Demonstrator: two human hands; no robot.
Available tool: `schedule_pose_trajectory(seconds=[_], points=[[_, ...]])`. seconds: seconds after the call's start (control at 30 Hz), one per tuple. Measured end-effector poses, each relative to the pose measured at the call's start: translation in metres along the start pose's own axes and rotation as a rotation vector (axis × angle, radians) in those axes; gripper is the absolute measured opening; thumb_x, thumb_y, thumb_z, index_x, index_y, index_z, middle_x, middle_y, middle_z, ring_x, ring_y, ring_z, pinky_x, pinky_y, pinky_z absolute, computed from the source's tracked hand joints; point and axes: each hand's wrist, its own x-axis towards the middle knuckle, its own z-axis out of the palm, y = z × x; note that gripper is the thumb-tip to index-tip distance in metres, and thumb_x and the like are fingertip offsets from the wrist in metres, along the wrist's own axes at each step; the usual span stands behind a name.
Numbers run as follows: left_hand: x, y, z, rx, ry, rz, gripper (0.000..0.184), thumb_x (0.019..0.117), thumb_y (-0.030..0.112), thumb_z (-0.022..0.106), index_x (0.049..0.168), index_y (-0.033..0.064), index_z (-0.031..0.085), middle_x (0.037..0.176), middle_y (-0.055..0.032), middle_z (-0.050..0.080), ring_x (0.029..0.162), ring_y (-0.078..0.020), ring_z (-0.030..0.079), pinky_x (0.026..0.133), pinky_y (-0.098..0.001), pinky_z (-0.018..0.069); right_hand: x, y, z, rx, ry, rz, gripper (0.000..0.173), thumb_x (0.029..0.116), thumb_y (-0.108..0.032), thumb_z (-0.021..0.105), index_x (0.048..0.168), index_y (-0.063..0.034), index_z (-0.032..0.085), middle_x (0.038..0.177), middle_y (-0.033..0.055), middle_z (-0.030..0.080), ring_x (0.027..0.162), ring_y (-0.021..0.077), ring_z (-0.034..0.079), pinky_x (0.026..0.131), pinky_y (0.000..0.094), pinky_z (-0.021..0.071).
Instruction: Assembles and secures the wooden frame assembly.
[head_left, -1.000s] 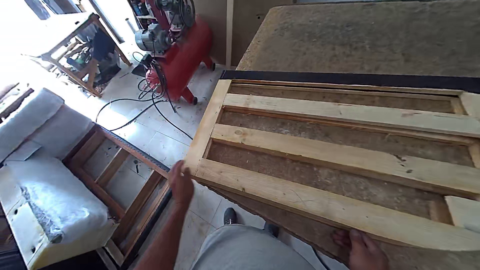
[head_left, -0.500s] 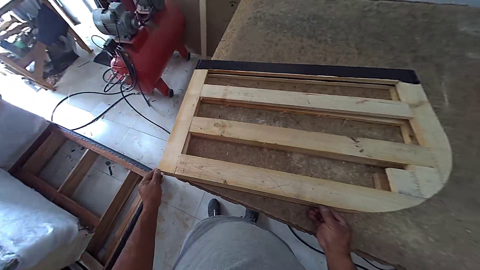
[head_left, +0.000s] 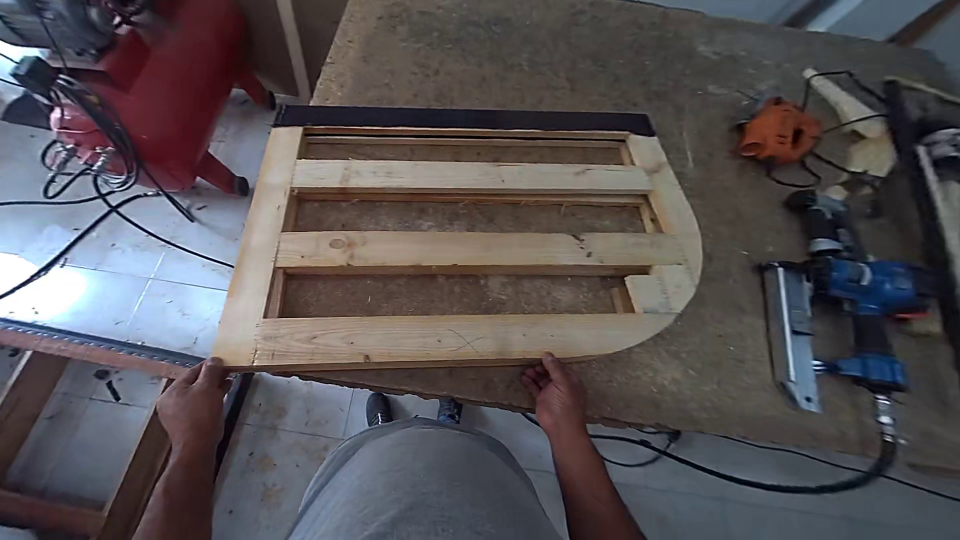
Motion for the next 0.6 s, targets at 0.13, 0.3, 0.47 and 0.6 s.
schedule_pose_trajectory(seconds=[0.13,0.3,0.47,0.6], points=[[0.007,-0.005,-0.003,0.033,0.002,0.019,0.033,0.1032,0.032,0.063,0.114,0.0010,0.068,0.090,-0.0092,0.071,0.072,-0.0143,0.067,0.072,-0.0367,0.0590,0.001,-0.007,-0.001,-0.052,-0.005,0.054,0.015,0.1023,-0.015,0.061,0.098,-0.0014,0.062,0.075,0.0084,0.063,0.062,0.0194,0.064,0.063,0.0377,0.0605],[0.006,0.012,-0.009,0.169,-0.011,-0.007,0.032,0.1020,0.031,0.065,0.113,0.0008,0.069,0.090,-0.0100,0.071,0.073,-0.0156,0.065,0.071,-0.0387,0.0560,-0.001,-0.017,0.001,-0.105,0.035,0.108,0.014,0.0980,-0.014,0.068,0.099,-0.0007,0.064,0.075,0.0093,0.063,0.060,0.0194,0.063,0.060,0.0356,0.0594],[0.001,0.022,-0.009,0.213,-0.006,-0.040,0.032,0.1019,0.031,0.066,0.112,0.0008,0.068,0.090,-0.0101,0.072,0.073,-0.0150,0.067,0.070,-0.0372,0.0568,0.000,-0.025,-0.002,-0.239,0.011,0.142,0.021,0.0979,-0.020,0.070,0.102,-0.0001,0.065,0.076,0.0106,0.063,0.061,0.0203,0.063,0.059,0.0354,0.0587],[-0.004,0.025,-0.011,0.459,-0.056,0.091,0.039,0.1049,0.035,0.059,0.117,-0.0007,0.069,0.104,-0.0221,0.072,0.095,-0.0358,0.069,0.087,-0.0609,0.0516,-0.016,-0.046,-0.011,-1.214,0.036,-0.345,0.041,0.0941,-0.047,0.072,0.103,-0.0072,0.075,0.093,0.0122,0.073,0.089,0.0301,0.070,0.079,0.0559,0.0556]])
